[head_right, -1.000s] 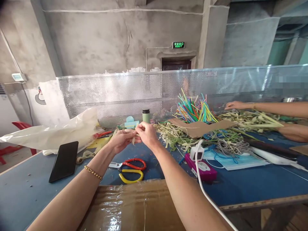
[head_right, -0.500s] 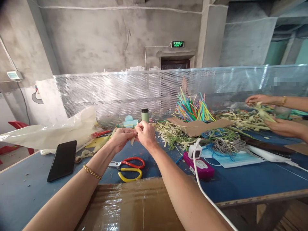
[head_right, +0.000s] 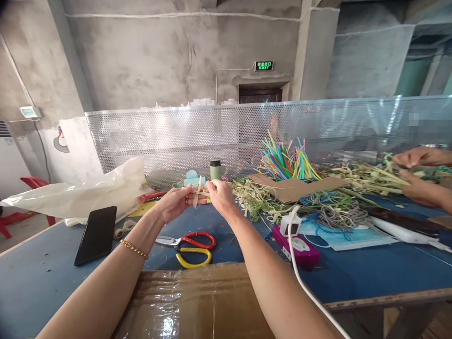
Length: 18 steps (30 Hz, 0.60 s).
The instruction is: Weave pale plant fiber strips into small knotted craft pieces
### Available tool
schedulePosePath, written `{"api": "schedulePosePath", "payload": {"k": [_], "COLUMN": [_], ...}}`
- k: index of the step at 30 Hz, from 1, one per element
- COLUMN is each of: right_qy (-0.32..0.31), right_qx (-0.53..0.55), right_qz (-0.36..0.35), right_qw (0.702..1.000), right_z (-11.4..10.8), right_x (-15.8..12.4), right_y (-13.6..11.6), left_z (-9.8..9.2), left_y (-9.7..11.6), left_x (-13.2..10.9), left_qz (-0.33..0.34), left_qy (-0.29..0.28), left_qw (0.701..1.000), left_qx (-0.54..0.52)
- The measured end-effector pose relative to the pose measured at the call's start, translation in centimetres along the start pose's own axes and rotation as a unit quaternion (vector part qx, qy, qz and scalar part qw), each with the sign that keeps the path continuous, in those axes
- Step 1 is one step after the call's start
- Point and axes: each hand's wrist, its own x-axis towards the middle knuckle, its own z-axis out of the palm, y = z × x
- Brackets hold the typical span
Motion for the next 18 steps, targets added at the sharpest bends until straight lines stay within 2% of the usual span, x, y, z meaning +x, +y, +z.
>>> {"api": "schedulePosePath", "payload": {"k": [4, 9, 11, 15, 18], "right_qy": [-0.030, -0.004, -0.005, -0.036, -0.039], "right_qx": [-0.022, -0.021, -0.015, 0.035, 0.098], "right_qz": [-0.027, -0.003, 0.006, 0.015, 0.039], "right_qw": [0.999, 1.000, 1.000, 0.999, 0.994], "right_z": [0.3, 0.6, 0.7, 0.9, 0.8], "right_x": [-0.2, -0.4, -0.4, -0.6, -0.5], "right_y": [0.2, -0.2, -0.5, -0.6, -0.2], "left_z": [-0.2, 0.0, 0.0, 0.0, -0.2], "left_y": [0.2, -0.2, -0.6, -1.1, -0.7], "left_x": [-0.1, -0.1, 0.2, 0.7, 0.5], "left_qz": [-0.004, 0.016, 0.029, 0.064, 0.053], "left_qy": [-0.013, -0.031, -0.019, 0.042, 0.050], "left_qw": [1.000, 0.999, 0.999, 0.997, 0.997], "left_qx": [0.017, 0.018, 0.026, 0.033, 0.017]}}
